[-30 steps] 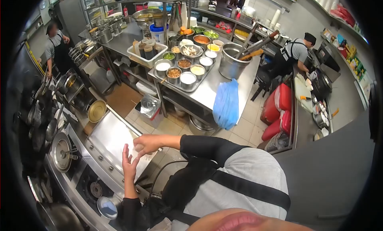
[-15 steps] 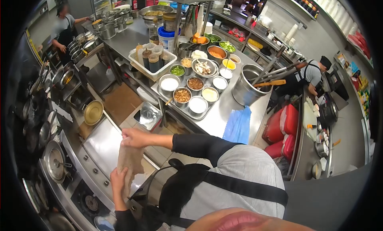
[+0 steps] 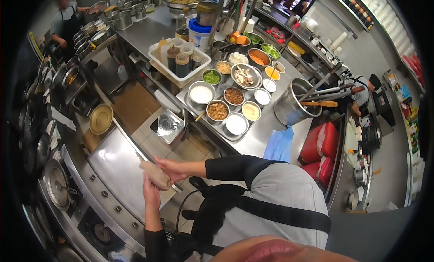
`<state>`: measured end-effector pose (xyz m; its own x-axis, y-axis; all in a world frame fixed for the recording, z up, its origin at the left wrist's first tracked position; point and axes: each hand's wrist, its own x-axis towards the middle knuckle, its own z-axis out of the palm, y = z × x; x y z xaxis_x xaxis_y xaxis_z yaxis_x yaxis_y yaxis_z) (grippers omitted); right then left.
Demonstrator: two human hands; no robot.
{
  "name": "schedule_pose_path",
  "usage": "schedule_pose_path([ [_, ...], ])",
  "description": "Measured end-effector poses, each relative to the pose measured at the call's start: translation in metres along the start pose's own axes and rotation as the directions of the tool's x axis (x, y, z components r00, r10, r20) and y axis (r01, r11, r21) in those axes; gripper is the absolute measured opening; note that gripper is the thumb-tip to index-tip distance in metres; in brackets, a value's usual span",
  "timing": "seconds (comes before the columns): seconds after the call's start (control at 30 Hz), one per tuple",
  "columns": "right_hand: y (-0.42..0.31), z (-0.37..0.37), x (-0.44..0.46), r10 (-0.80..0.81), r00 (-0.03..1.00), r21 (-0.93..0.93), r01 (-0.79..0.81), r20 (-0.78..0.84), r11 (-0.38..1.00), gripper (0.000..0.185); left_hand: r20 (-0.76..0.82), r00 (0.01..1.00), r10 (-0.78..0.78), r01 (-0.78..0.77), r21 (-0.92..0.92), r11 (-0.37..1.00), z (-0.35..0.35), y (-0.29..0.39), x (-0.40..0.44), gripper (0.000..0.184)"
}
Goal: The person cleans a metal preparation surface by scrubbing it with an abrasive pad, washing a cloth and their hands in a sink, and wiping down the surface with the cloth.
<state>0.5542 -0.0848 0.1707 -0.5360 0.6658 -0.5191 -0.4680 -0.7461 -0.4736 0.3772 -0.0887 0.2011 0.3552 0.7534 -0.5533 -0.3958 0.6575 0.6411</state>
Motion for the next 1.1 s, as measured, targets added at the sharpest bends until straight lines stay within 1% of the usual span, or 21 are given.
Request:
schedule_pose_path([
  [0.03, 0.011, 0.004, 0.005, 0.085, 0.994, 0.216, -0.097, 0.061, 0.972, 0.070, 0.014, 0.997, 0.081, -0.082, 0.251, 0.964, -0.018, -0.007, 0.007, 0.043],
  [0.07, 0.024, 0.001, 0.023, 0.000, 0.972, 0.340, -0.083, 0.236, 0.937, 0.069, 0.049, 0.987, 0.151, -0.156, 0.485, 0.861, -0.036, -0.009, 0.012, 0.043],
  [0.1, 0.034, -0.003, 0.039, -0.035, 0.971, 0.353, -0.053, 0.237, 0.934, 0.068, 0.101, 0.973, 0.208, -0.220, 0.684, 0.696, -0.055, -0.012, 0.016, 0.044],
  [0.13, 0.039, -0.002, 0.049, -0.070, 0.969, 0.366, -0.023, 0.239, 0.930, 0.067, 0.079, 0.964, 0.255, -0.245, 0.642, 0.726, -0.062, -0.006, 0.009, 0.039],
  [0.2, 0.047, 0.003, 0.072, -0.154, 0.969, 0.449, 0.053, 0.192, 0.892, 0.062, 0.170, 0.853, 0.493, -0.421, 0.782, 0.459, -0.098, 0.010, 0.002, 0.036],
  [0.23, 0.047, 0.006, 0.074, -0.123, 0.976, 0.440, 0.032, 0.181, 0.897, 0.062, 0.236, 0.775, 0.586, -0.478, 0.825, 0.301, -0.123, 0.019, -0.001, 0.036],
  [0.3, 0.036, 0.016, 0.076, -0.062, 0.985, 0.418, -0.012, 0.161, 0.909, 0.061, 0.164, 0.702, 0.693, -0.211, 0.977, -0.018, -0.186, 0.035, -0.006, 0.039],
  [0.37, 0.030, 0.019, 0.083, -0.091, 0.977, 0.394, 0.007, 0.193, 0.919, 0.060, -0.045, 0.651, 0.758, 0.136, 0.989, -0.058, -0.253, 0.048, -0.013, 0.044],
  [0.43, 0.021, 0.022, 0.085, -0.136, 0.968, 0.378, 0.049, 0.209, 0.925, 0.059, -0.128, 0.589, 0.798, 0.482, 0.848, -0.219, -0.273, 0.074, -0.038, 0.046],
  [0.53, 0.015, 0.021, 0.079, -0.182, 0.969, 0.419, 0.098, 0.166, 0.903, 0.055, -0.241, 0.728, 0.642, 0.531, 0.790, -0.306, -0.351, 0.081, -0.043, 0.050],
  [0.6, 0.018, 0.013, 0.077, -0.182, 0.971, 0.430, 0.099, 0.155, 0.897, 0.055, -0.207, 0.785, 0.583, 0.484, 0.793, -0.370, -0.388, 0.073, -0.040, 0.052],
  [0.63, 0.017, 0.012, 0.072, -0.182, 0.972, 0.435, 0.100, 0.151, 0.895, 0.055, -0.190, 0.811, 0.553, 0.458, 0.793, -0.400, -0.390, 0.074, -0.040, 0.053],
  [0.73, 0.018, 0.009, 0.061, -0.135, 0.987, 0.420, 0.086, 0.088, 0.904, 0.054, -0.052, 0.760, 0.648, 0.382, 0.841, -0.382, -0.386, 0.069, -0.039, 0.056],
  [0.83, 0.012, 0.008, 0.061, -0.196, 0.980, 0.356, 0.172, 0.031, 0.919, 0.050, 0.185, 0.762, 0.621, 0.174, 0.865, -0.471, -0.368, 0.073, -0.024, 0.062],
  [0.9, 0.012, -0.012, 0.078, -0.214, 0.975, 0.275, 0.220, -0.054, 0.936, 0.045, 0.166, 0.848, 0.503, 0.147, 0.838, -0.525, -0.358, 0.077, -0.014, 0.067],
  [0.93, 0.003, -0.031, 0.090, -0.129, 0.989, 0.296, 0.146, -0.074, 0.944, 0.040, 0.295, 0.774, 0.561, 0.091, 0.824, -0.559, -0.375, 0.070, 0.001, 0.061],
  [0.97, -0.020, -0.013, 0.086, -0.184, 0.959, 0.089, 0.207, -0.216, 0.974, 0.039, 0.360, 0.715, 0.599, 0.043, 0.833, -0.552, -0.385, 0.067, 0.013, 0.061],
  [1.0, -0.033, -0.027, 0.103, -0.314, 0.937, -0.036, 0.312, -0.152, 0.949, 0.041, 0.336, 0.709, 0.620, 0.035, 0.862, -0.506, -0.373, 0.071, 0.015, 0.059],
  [1.03, -0.043, -0.037, 0.123, -0.289, 0.925, -0.085, 0.276, -0.248, 0.957, 0.047, 0.341, 0.690, 0.639, 0.034, 0.866, -0.498, -0.376, 0.069, 0.016, 0.055],
  [1.07, -0.059, -0.041, 0.135, -0.322, 0.938, -0.147, 0.302, -0.130, 0.942, 0.035, 0.346, 0.670, 0.657, 0.032, 0.871, -0.491, -0.379, 0.067, 0.017, 0.051],
  [1.1, -0.077, -0.022, 0.147, -0.174, 0.972, -0.111, 0.158, -0.159, 0.981, 0.036, 0.391, 0.653, 0.649, -0.004, 0.858, -0.513, -0.387, 0.066, 0.021, 0.051],
])
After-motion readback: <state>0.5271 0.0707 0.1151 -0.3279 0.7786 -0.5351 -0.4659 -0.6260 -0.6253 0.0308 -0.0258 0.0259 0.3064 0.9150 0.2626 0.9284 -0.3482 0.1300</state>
